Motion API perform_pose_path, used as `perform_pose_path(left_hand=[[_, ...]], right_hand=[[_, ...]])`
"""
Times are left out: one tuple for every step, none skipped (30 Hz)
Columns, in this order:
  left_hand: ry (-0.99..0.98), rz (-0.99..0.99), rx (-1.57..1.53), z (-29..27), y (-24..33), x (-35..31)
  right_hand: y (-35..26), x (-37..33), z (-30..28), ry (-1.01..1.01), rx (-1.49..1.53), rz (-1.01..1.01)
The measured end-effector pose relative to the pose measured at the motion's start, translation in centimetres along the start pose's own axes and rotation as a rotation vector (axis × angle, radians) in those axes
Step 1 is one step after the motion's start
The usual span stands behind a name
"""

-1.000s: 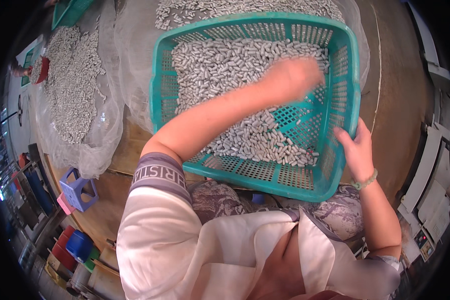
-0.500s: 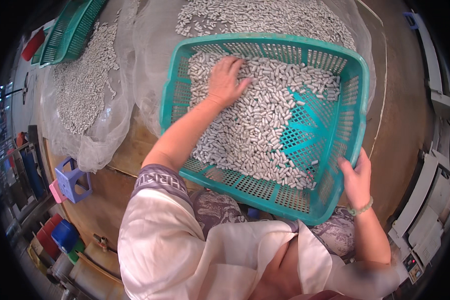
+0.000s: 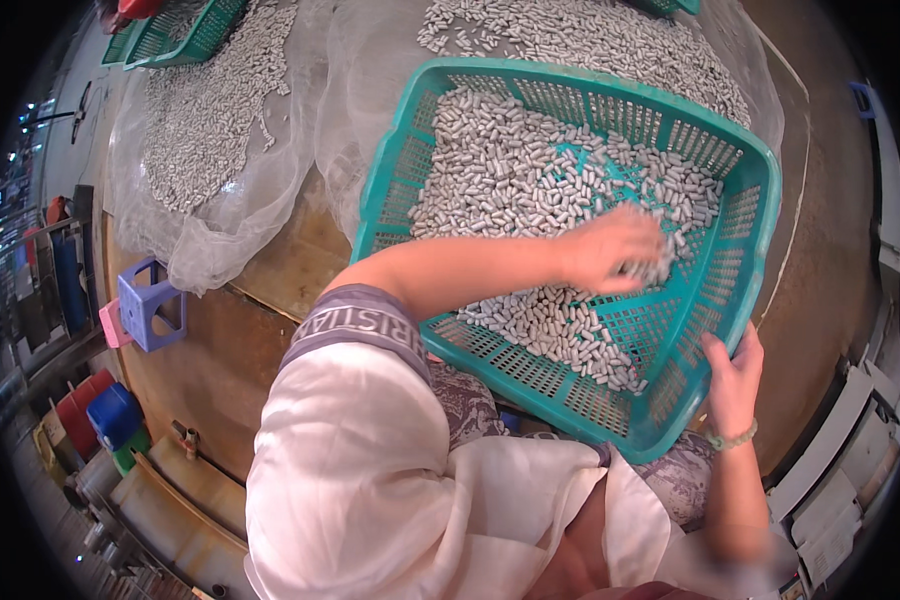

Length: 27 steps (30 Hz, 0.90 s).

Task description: The person sits and sorts white silk cocoons by hand from a green plastic basket, repeatedly scooping and spreading them to inspect and separate items. The workspace includes additional baskets and a large bag of cocoons nearby.

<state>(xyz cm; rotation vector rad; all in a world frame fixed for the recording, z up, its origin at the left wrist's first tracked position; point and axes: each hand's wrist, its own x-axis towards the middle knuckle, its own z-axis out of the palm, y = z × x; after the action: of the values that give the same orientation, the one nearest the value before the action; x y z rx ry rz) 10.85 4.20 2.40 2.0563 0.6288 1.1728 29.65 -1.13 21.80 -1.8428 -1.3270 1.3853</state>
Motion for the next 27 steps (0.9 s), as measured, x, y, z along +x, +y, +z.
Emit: perform_pose_path(left_hand=[[-0.093,0.027,0.042,-0.5,0.5,-1.2],[-0.187,0.055,0.083,-1.6,1.0,-2.9],[-0.28,0.086,0.128,-3.1,1.4,-4.3],[-0.287,-0.017,0.236,-5.0,1.2,-5.5],[-0.293,-0.126,0.346,-7.2,0.5,-6.5],[-0.304,-0.195,0.535,-9.1,-0.7,-7.3],[-0.317,-0.278,0.731,-10.6,-1.4,-8.0],[-0.293,-0.303,0.739,-11.4,-1.8,-8.6],[-0.266,-0.316,0.74,-11.6,-2.6,-8.9],[-0.239,-0.328,0.742,-11.5,-3.0,-9.2],[-0.214,-0.361,0.675,-10.8,-2.8,-9.9],[-0.213,-0.334,0.6,-10.2,-2.3,-9.9],[-0.215,-0.309,0.525,-9.4,-1.4,-9.9],[-0.217,-0.285,0.449,-8.5,-0.4,-9.8],[-0.228,-0.215,0.378,-7.3,0.8,-9.2],[-0.236,-0.147,0.31,-5.9,1.7,-8.1],[-0.267,-0.058,0.257,-4.2,2.2,-7.0],[-0.298,0.027,0.207,-2.5,2.4,-5.7],[-0.333,0.105,0.235,-1.6,2.5,-3.7],[-0.368,0.177,0.271,-1.2,2.8,-1.7],[-0.361,0.154,0.322,-0.8,2.4,0.2],[-0.355,0.132,0.376,-0.9,1.3,2.1],[-0.347,0.106,0.425,-1.3,0.0,3.2],[-0.302,0.07,0.514,-2.5,-1.8,3.4],[-0.253,0.044,0.598,-3.7,-3.5,3.4],[-0.229,-0.063,0.638,-4.4,-4.7,2.6],[-0.209,-0.173,0.683,-5.4,-5.6,1.0]], right_hand=[[0.2,0.0,-0.3,-0.001,-0.008,0.012],[0.5,0.0,-0.5,0.003,-0.029,0.018],[0.6,0.0,-0.7,0.008,-0.051,0.019],[0.8,0.1,-0.8,0.012,-0.071,0.021],[0.8,0.2,-1.0,0.005,-0.076,0.024],[1.0,0.2,-1.0,0.003,-0.085,0.033],[1.0,0.2,-1.0,-0.015,-0.09,0.041],[1.1,0.4,-0.8,-0.034,-0.082,0.039],[1.2,0.5,-0.9,-0.039,-0.077,0.036],[1.2,0.5,-0.9,-0.043,-0.071,0.033],[1.3,0.3,-0.9,-0.037,-0.075,0.04],[1.2,0.4,-0.9,-0.026,-0.076,0.042],[1.1,0.3,-0.7,-0.015,-0.077,0.046],[1.0,0.3,-0.6,-0.005,-0.067,0.033],[0.9,0.2,-0.5,0.01,-0.061,0.027],[0.8,0.3,-0.3,0.022,-0.056,0.018],[0.6,0.3,-0.1,0.026,-0.07,0.004],[0.5,0.3,0.2,0.026,-0.082,-0.011],[0.4,0.2,0.3,0.033,-0.098,-0.023],[0.3,0.2,0.2,0.026,-0.096,-0.027],[0.0,0.2,0.0,0.028,-0.097,-0.029],[-0.1,0.3,0.0,0.029,-0.097,-0.034],[-0.2,0.4,-0.1,0.022,-0.073,-0.036],[-0.2,0.4,-0.1,0.01,-0.045,-0.036],[-0.3,0.3,-0.2,0.01,-0.021,-0.038],[-0.3,0.3,-0.5,0.005,-0.038,-0.021],[-0.3,0.4,-0.6,-0.005,-0.047,-0.005]])
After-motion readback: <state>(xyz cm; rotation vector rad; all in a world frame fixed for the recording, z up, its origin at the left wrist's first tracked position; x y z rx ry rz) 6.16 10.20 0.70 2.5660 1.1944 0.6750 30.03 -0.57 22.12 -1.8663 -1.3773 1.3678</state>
